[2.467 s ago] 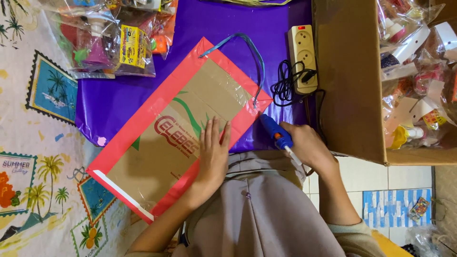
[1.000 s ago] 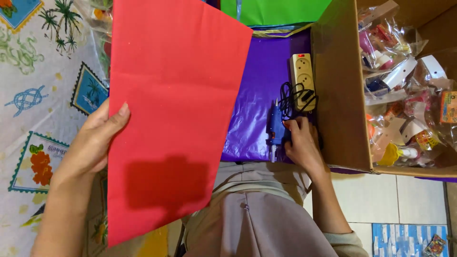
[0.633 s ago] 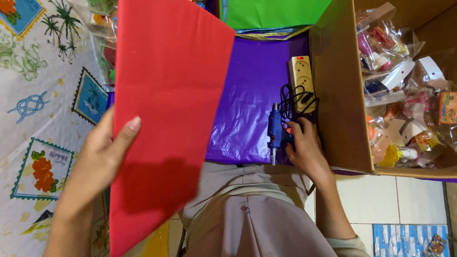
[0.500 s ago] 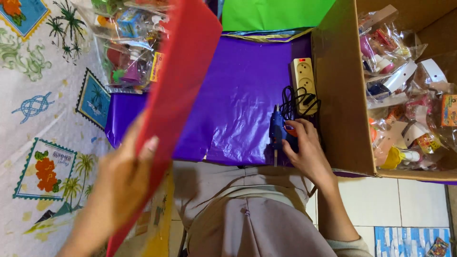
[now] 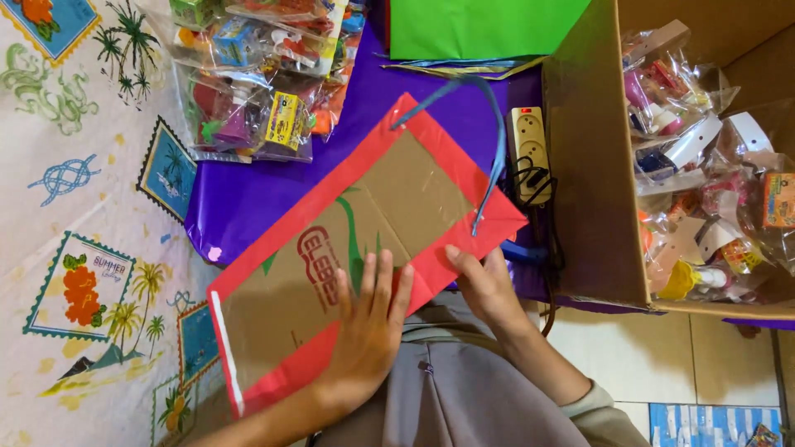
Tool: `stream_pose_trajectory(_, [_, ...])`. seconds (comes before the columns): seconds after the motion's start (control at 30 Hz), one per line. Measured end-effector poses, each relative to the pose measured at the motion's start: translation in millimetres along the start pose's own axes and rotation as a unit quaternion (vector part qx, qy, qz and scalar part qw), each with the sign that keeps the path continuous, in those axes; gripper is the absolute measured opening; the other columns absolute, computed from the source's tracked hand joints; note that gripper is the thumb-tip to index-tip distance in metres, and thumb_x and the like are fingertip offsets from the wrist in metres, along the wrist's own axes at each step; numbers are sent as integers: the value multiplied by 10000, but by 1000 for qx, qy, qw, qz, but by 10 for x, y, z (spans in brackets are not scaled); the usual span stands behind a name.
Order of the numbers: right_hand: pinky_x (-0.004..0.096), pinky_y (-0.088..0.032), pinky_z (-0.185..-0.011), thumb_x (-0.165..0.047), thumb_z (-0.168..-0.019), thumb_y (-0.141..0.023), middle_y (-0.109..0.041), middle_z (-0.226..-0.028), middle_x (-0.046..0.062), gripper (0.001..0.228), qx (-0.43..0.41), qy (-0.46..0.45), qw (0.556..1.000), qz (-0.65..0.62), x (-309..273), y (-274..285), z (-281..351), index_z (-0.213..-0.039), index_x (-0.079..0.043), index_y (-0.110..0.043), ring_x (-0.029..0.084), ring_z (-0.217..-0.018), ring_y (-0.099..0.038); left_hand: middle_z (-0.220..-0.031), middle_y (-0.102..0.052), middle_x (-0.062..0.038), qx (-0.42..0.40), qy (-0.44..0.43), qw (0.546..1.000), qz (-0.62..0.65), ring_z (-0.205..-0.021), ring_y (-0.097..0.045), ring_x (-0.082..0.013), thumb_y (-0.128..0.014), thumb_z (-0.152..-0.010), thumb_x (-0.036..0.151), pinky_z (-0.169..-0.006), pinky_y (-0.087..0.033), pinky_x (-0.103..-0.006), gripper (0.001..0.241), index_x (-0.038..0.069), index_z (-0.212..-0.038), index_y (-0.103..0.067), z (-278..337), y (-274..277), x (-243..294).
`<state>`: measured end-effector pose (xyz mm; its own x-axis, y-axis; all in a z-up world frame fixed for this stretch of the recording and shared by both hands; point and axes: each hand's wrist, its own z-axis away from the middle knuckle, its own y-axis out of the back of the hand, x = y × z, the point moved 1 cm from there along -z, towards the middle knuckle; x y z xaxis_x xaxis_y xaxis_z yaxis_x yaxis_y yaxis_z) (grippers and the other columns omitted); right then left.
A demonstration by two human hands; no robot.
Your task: Assembling a toy display board by gluing a string handle and paper backing to cardboard, then sorting toy packages.
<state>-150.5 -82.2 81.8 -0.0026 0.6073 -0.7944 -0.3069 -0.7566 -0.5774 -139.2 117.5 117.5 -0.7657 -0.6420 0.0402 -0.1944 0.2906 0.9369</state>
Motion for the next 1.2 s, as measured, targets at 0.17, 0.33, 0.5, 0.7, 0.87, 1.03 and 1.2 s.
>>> stream_pose_trajectory(0.17, [405,-502,-908,-4,-906,-571,-638,-1241,180,478,13,-11,999,-37,87,146,11,-1378,28,-503,253,-1041,-612,-1655,-65,-345,-70,20,985,154,-1535,-109,-534,-766,-826,544,-1162,-87,-736,1105,22,-1605,-182,84,-239,-125])
stream_pose_trajectory(0.33, [352,-528,-883,29,-923,-586,-670,-1156,165,376,-20,22,999,-41,69,203,74,-1296,51,-549,222,-972,-650,-1647,-209,-342,40,97,986,130,-1550,-259,-468,-658,-926,494,-1229,-215,-662,937,-63,-1574,-273,-362,131,-679])
stream_pose_trajectory(0.5, [519,-617,-774,35,-873,-599,-712,-779,179,253,-57,89,994,-35,-176,-50,177,-1115,29,-671,251,-773,-725,-1439,-511,-278,119,220,921,297,-1348,-487,-501,-547,-1089,336,-1118,-352,-619,600,-5,-1553,-377,-596,256,-1295])
stream_pose_trajectory(0.7, [509,-613,-796,71,-864,-622,-704,-778,172,253,-84,131,986,-58,-333,-202,305,-1112,31,-654,233,-793,-725,-903,-702,103,127,303,909,259,-874,-716,-209,-753,-1017,461,-801,-545,-340,185,320,-1137,-746,-462,235,-1479])
stream_pose_trajectory(0.87, [486,-634,-722,28,-873,-625,-679,-788,195,193,-84,147,984,-46,-186,92,324,-1063,54,-643,236,-753,-690,-793,-658,-93,163,281,905,276,-721,-654,-300,-765,-1066,288,-723,-520,-377,148,145,-1097,-755,-391,631,-1214])
stream_pose_trajectory(1.03, [478,-635,-715,-7,-894,-633,-670,-805,180,178,-82,171,980,-65,-237,98,313,-1061,55,-638,224,-768,-677,-769,-655,-52,189,290,903,256,-670,-621,-236,-810,-1058,296,-712,-513,-339,153,154,-1105,-777,-290,588,-1240])
stream_pose_trajectory(1.2, [409,-535,-917,-55,-973,-623,-673,-1141,101,285,-103,90,987,-87,-113,448,369,-1251,2,-601,209,-1019,-636,-845,-657,-117,174,286,911,242,-656,-475,-178,-770,-999,23,-603,-399,-291,230,-117,-1165,-692,-422,771,-1049])
